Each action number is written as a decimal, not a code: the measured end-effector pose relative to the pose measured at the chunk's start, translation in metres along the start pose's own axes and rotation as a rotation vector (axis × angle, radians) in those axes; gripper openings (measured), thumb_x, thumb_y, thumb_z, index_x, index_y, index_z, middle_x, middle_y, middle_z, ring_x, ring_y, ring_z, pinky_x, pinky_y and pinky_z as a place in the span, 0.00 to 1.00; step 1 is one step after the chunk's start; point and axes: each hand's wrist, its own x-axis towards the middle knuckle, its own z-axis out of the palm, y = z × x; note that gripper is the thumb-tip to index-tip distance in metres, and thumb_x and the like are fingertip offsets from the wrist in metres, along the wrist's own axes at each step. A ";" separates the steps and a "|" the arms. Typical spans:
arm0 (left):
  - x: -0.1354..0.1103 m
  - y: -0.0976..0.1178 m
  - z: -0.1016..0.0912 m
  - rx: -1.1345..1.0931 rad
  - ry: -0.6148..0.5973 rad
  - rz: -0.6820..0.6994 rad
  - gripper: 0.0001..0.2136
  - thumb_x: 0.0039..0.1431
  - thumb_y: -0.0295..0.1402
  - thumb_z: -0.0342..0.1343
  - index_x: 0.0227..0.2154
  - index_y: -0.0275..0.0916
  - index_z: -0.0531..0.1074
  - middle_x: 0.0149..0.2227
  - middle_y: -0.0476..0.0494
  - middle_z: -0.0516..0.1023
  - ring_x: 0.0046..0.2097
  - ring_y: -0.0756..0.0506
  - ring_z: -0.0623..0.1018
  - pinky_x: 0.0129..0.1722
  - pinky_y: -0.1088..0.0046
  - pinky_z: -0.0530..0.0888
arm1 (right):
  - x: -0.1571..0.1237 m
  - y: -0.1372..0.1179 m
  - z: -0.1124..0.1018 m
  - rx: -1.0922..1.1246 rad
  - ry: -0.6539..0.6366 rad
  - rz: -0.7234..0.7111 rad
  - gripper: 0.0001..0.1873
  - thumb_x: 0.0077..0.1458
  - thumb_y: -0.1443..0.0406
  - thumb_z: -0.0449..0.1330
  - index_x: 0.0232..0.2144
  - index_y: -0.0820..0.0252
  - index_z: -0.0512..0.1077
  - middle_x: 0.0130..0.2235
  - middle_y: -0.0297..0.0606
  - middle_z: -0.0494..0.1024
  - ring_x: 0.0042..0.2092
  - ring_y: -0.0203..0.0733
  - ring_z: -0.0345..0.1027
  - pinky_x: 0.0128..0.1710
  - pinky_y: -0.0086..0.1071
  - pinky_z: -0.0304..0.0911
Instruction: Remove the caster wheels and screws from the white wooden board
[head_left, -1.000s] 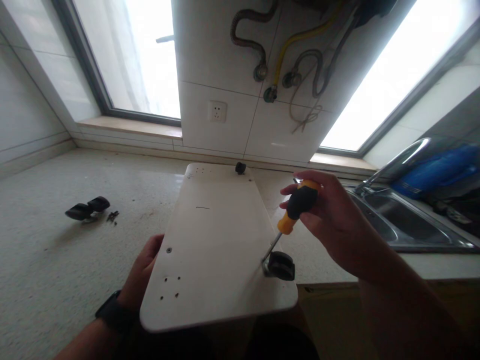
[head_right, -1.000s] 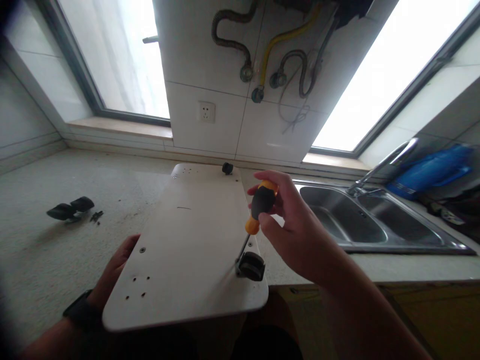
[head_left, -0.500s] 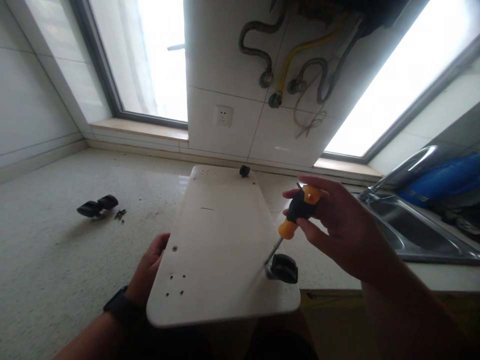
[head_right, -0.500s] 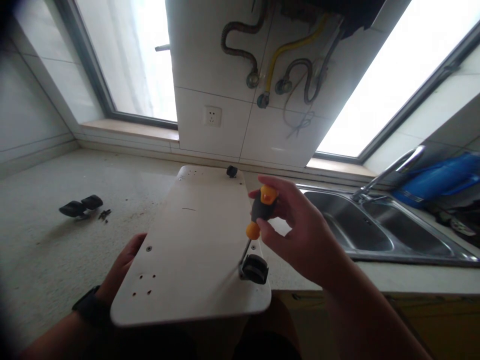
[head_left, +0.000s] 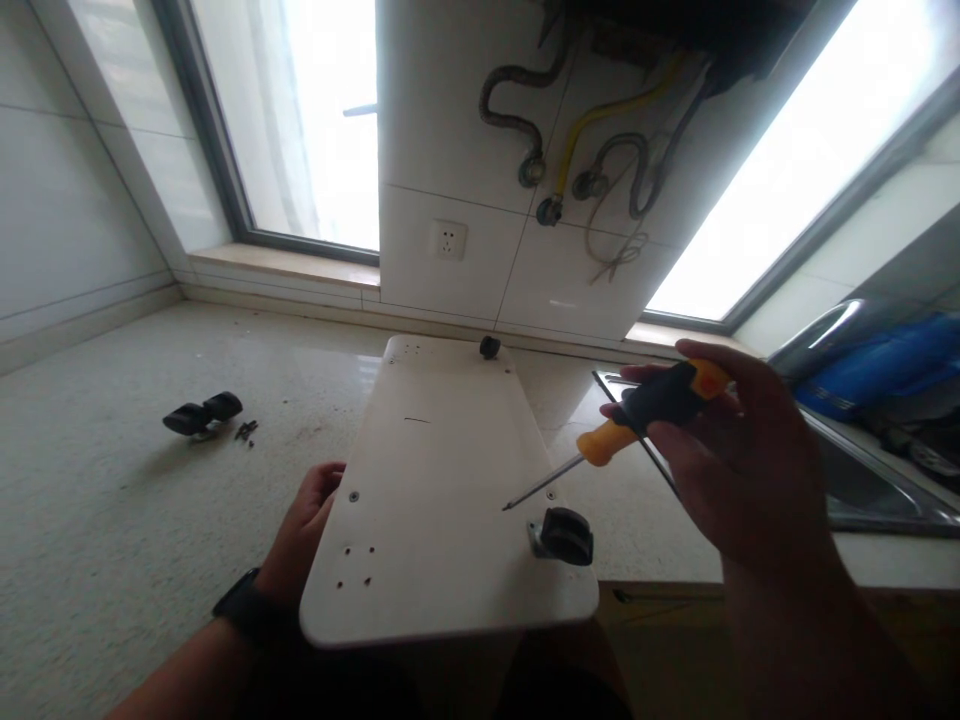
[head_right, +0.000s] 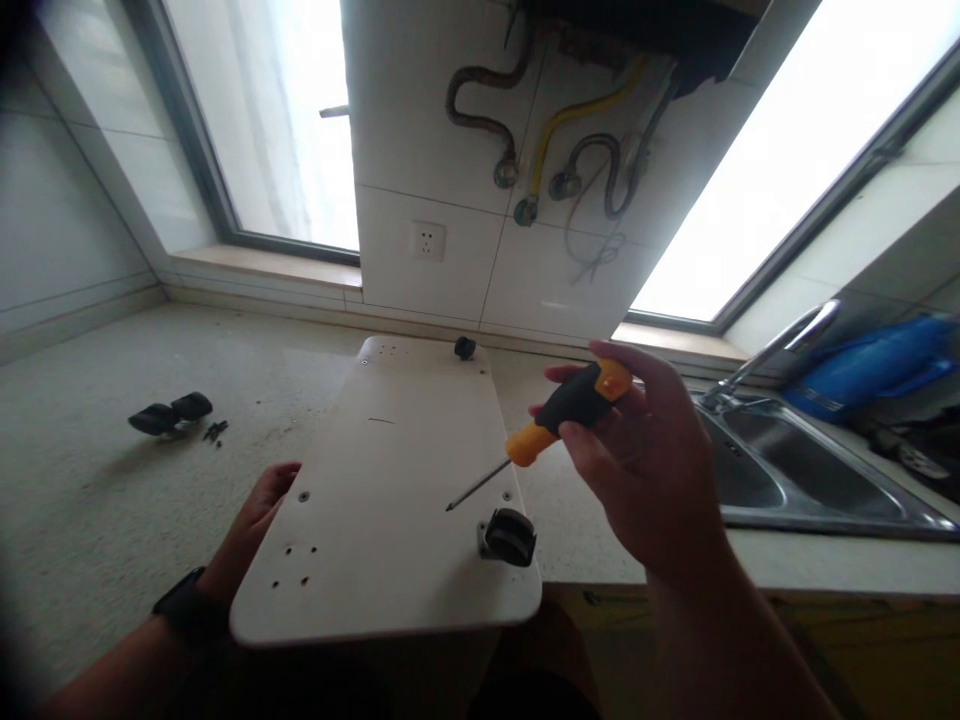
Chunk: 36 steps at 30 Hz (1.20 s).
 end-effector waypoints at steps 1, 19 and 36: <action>0.002 0.000 0.000 -0.019 0.024 -0.009 0.21 0.58 0.45 0.61 0.50 0.38 0.67 0.46 0.39 0.79 0.39 0.41 0.81 0.36 0.64 0.78 | -0.002 0.003 0.001 0.032 0.042 0.018 0.26 0.55 0.69 0.69 0.54 0.44 0.71 0.48 0.37 0.82 0.45 0.50 0.82 0.46 0.49 0.81; -0.067 0.087 0.018 0.611 -0.189 0.752 0.15 0.67 0.36 0.60 0.55 0.47 0.73 0.46 0.43 0.81 0.40 0.43 0.77 0.40 0.66 0.76 | -0.058 0.040 0.036 0.370 0.354 0.404 0.22 0.53 0.63 0.72 0.50 0.42 0.75 0.46 0.33 0.85 0.48 0.46 0.82 0.45 0.38 0.80; -0.074 0.083 0.028 0.537 -0.320 0.833 0.06 0.68 0.28 0.60 0.43 0.43 0.80 0.36 0.44 0.78 0.35 0.48 0.77 0.34 0.71 0.75 | -0.073 0.047 0.033 0.434 0.264 0.473 0.22 0.53 0.62 0.72 0.50 0.44 0.76 0.48 0.36 0.85 0.43 0.49 0.84 0.38 0.35 0.82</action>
